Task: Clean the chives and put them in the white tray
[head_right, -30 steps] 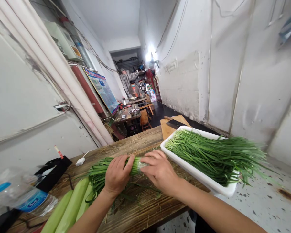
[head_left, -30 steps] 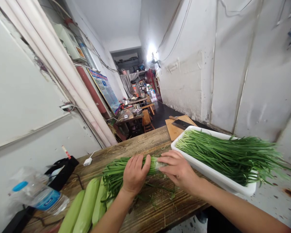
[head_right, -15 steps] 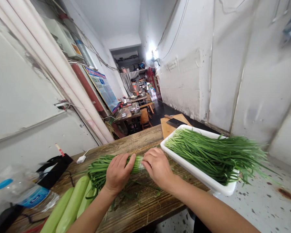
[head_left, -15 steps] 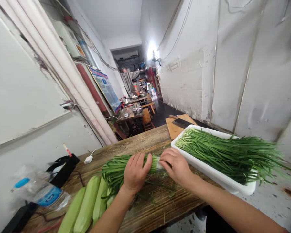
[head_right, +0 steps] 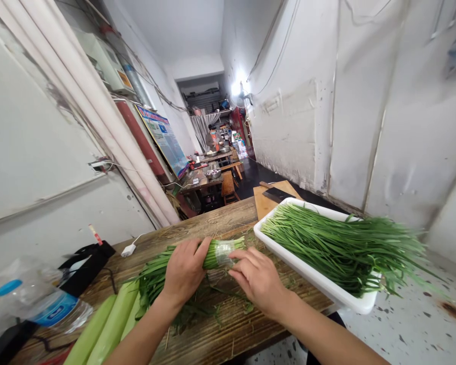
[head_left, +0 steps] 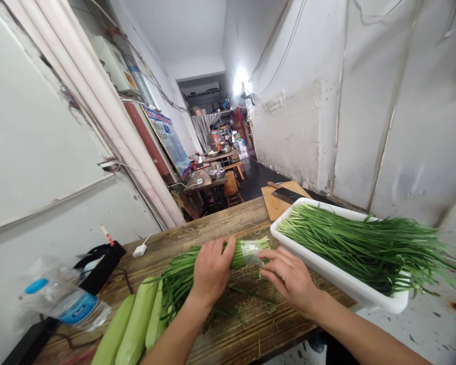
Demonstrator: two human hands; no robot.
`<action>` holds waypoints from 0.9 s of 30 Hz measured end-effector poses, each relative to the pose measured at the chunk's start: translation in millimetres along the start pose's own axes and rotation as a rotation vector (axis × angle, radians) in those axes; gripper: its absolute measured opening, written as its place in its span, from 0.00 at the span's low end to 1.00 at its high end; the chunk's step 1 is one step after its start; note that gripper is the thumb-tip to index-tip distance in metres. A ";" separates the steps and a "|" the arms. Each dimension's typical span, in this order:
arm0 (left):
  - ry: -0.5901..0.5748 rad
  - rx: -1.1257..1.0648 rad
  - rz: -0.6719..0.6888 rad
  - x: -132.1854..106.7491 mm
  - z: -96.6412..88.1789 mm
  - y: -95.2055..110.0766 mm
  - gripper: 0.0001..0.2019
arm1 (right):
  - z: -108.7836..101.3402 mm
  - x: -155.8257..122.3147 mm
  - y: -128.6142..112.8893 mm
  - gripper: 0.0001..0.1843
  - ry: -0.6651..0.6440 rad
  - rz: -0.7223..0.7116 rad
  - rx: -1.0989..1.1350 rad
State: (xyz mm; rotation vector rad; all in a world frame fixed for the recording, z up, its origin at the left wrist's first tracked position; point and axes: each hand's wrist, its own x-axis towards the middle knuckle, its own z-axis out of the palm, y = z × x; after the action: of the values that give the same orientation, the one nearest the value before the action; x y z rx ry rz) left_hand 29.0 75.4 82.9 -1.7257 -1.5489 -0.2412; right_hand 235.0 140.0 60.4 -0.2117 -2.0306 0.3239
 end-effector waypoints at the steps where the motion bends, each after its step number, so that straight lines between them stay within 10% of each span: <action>1: -0.001 0.007 0.008 -0.9 0.0 0.2 0.17 | 0.5 -2.2 1.1 0.05 -0.001 0.016 0.025; 8: 0.021 0.064 0.067 -3.8 -1.8 3.7 0.16 | -1.5 5.5 7.1 0.11 0.019 0.429 0.219; 27: -0.130 0.345 0.074 8.5 8.0 18.8 0.12 | 7.2 30.9 25.5 0.10 -0.445 0.548 -0.419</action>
State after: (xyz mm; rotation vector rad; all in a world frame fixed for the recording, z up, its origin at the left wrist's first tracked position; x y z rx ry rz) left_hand 45.2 88.1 74.8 -1.5435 -1.5127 0.1706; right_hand 214.7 172.0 75.1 -1.0455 -2.4407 0.2934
